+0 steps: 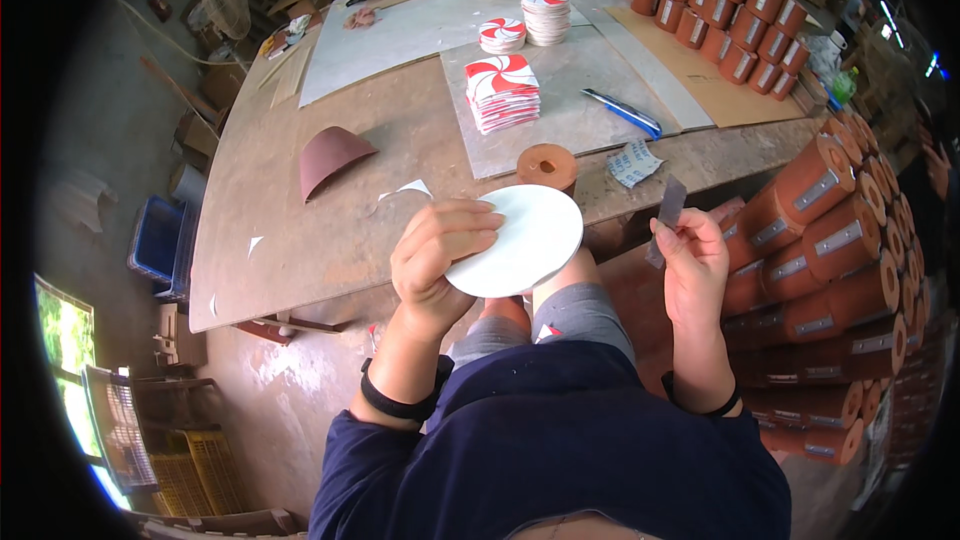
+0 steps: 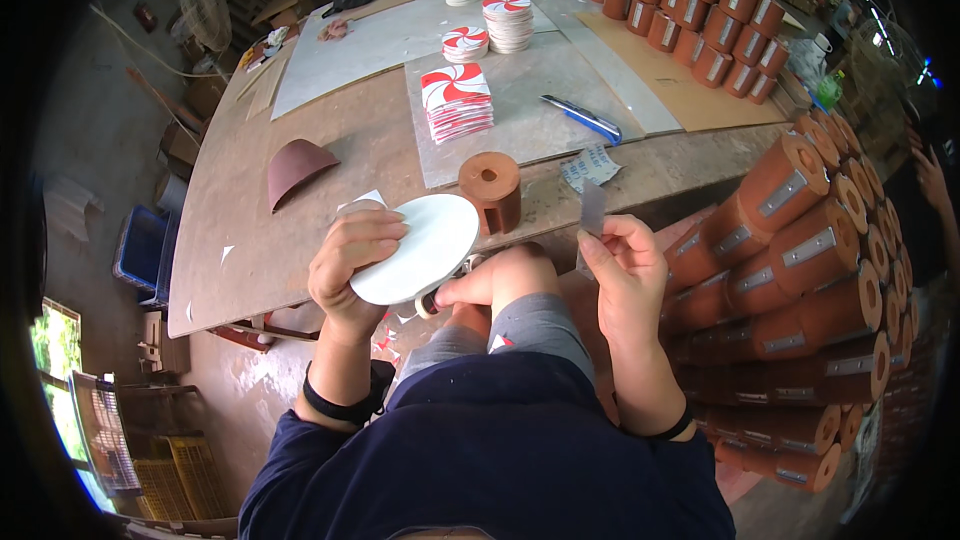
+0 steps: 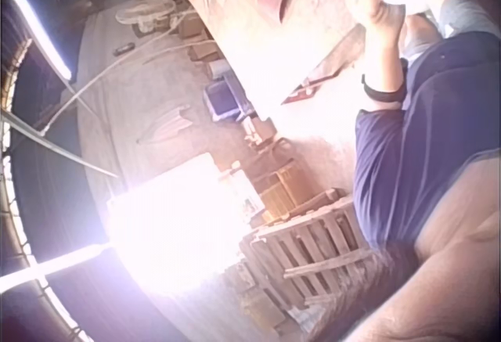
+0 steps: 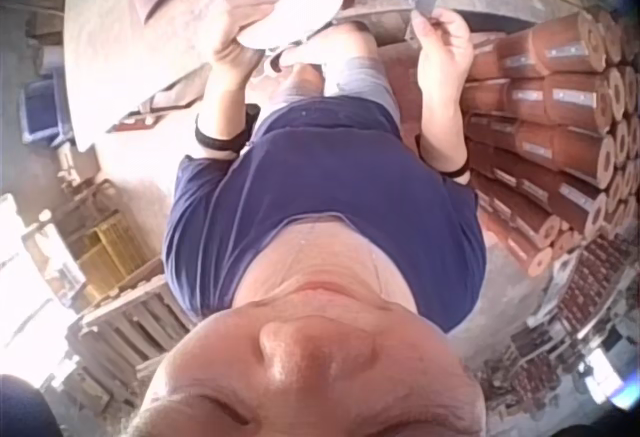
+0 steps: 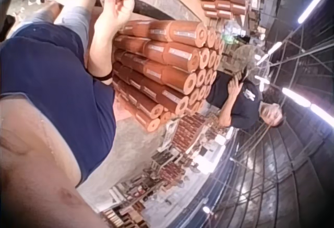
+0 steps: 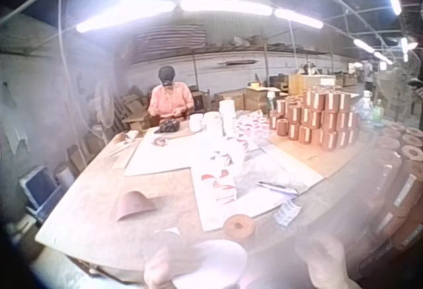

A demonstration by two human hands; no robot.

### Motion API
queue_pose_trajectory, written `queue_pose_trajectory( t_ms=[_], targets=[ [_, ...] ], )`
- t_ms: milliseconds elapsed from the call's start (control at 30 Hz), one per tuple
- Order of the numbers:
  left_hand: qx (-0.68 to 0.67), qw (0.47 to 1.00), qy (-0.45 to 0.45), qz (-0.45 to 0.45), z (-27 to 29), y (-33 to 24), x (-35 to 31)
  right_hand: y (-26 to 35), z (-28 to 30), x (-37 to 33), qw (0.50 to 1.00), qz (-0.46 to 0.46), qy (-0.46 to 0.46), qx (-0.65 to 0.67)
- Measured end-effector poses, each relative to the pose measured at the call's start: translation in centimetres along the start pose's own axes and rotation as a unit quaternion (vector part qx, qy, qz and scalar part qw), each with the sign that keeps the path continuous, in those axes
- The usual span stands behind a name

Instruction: The person is using sandpaper to smooth the edges and surface of circular wooden objects with a red and white pattern.

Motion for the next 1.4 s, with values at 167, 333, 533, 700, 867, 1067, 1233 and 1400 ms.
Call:
queue_pose_trajectory(
  t_ms=[167, 333, 533, 700, 867, 1067, 1233, 1400],
  targets=[
    [0.026, 0.993, -0.017, 0.116, 0.1, 0.2, -0.7, 0.1, 0.2, -0.2, 1.0, -0.001, -0.002, -0.009],
    [0.012, 0.998, -0.01, 0.062, 0.4, 0.1, -0.6, 0.0, 0.0, -0.1, 1.0, 0.001, 0.001, -0.01],
    [0.009, 0.998, -0.015, 0.06, 0.3, 0.1, -0.6, 0.0, 0.1, -0.3, 1.0, -0.005, -0.001, -0.002],
    [0.009, 0.99, 0.013, 0.14, 0.1, 0.0, -1.6, -0.2, 0.3, -0.3, 1.0, -0.005, -0.004, -0.01],
    [-0.096, 0.945, -0.044, 0.309, -0.2, 0.7, -2.2, -0.2, 0.3, -0.4, 1.0, -0.008, -0.013, -0.011],
    [-0.109, 0.926, -0.067, 0.354, -0.1, 0.7, -2.1, -0.4, 0.5, -0.4, 1.0, -0.008, -0.017, -0.015],
    [-0.096, 0.924, -0.102, 0.356, 0.1, 0.8, -2.1, -0.4, 0.6, -0.5, 1.0, -0.011, -0.017, -0.019],
    [-0.039, 0.942, -0.092, 0.32, 0.6, 0.8, -1.8, -0.2, 0.7, -0.6, 0.999, -0.009, -0.023, -0.021]
  ],
)
Point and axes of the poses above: each hand's wrist, its own x-axis towards the middle knuckle, its own z-axis out of the back of the hand, y = z × x, the point moved 5 cm from there along x, towards the middle knuckle, and after that the axes turned 13 degrees about -z, right-handed, at the moved point
